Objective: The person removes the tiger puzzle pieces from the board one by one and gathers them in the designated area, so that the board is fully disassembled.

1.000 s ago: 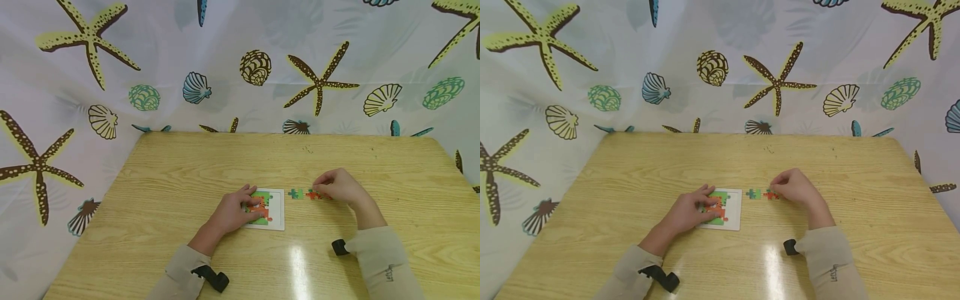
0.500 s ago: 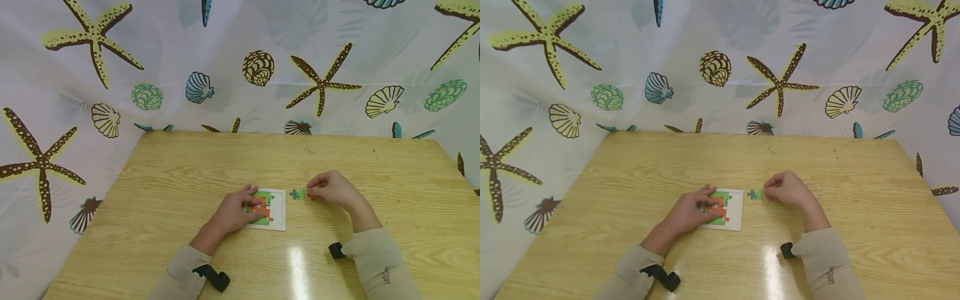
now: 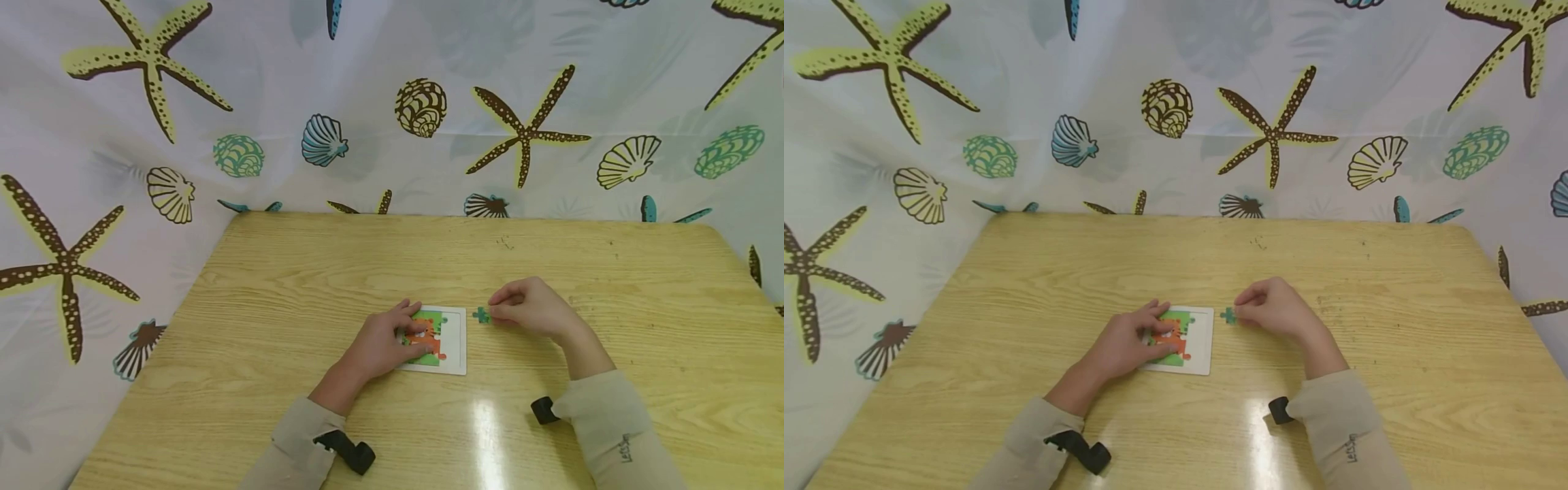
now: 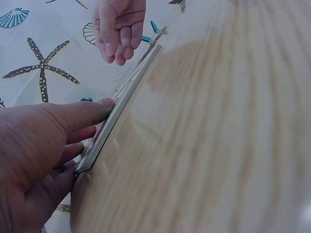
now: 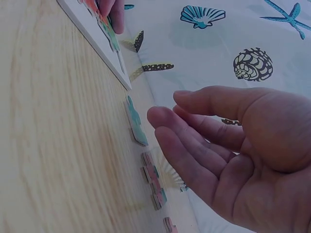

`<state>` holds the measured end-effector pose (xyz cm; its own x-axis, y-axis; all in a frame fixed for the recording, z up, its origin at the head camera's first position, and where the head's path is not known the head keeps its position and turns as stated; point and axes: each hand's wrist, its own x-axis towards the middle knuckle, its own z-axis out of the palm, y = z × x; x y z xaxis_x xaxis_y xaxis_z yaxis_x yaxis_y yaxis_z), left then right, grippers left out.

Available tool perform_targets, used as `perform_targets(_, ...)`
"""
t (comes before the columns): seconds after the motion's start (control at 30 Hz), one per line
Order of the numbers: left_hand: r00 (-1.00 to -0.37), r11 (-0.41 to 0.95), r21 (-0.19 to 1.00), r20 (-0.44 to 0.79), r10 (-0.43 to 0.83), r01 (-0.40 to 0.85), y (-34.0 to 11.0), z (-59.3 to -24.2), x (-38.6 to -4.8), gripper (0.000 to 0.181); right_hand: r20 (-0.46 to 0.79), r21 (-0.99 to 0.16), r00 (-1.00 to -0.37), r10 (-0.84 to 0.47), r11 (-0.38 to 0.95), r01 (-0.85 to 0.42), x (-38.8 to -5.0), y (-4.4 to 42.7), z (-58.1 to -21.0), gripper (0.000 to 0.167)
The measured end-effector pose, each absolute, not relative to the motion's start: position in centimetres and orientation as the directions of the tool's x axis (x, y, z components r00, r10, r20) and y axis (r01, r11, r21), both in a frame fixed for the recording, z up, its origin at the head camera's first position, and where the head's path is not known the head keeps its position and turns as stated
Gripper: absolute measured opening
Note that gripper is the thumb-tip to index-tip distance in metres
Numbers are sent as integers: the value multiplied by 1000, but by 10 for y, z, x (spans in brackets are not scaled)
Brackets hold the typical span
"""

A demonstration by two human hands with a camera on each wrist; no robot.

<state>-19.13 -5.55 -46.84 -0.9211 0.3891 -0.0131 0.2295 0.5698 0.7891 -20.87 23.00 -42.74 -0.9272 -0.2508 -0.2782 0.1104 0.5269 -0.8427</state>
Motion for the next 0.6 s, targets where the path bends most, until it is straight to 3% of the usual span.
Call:
perform_targets(0.37,-923,570,788,-3,384,234,-55,-468,-191,28,-260,-892,-913,-316,440,102,-208,220,-430,26)
perform_targets(0.6,-925,578,785,-17,379,222,-55,-468,-192,29,-256,-881,-912,-321,467,83,-207,212,-434,22)
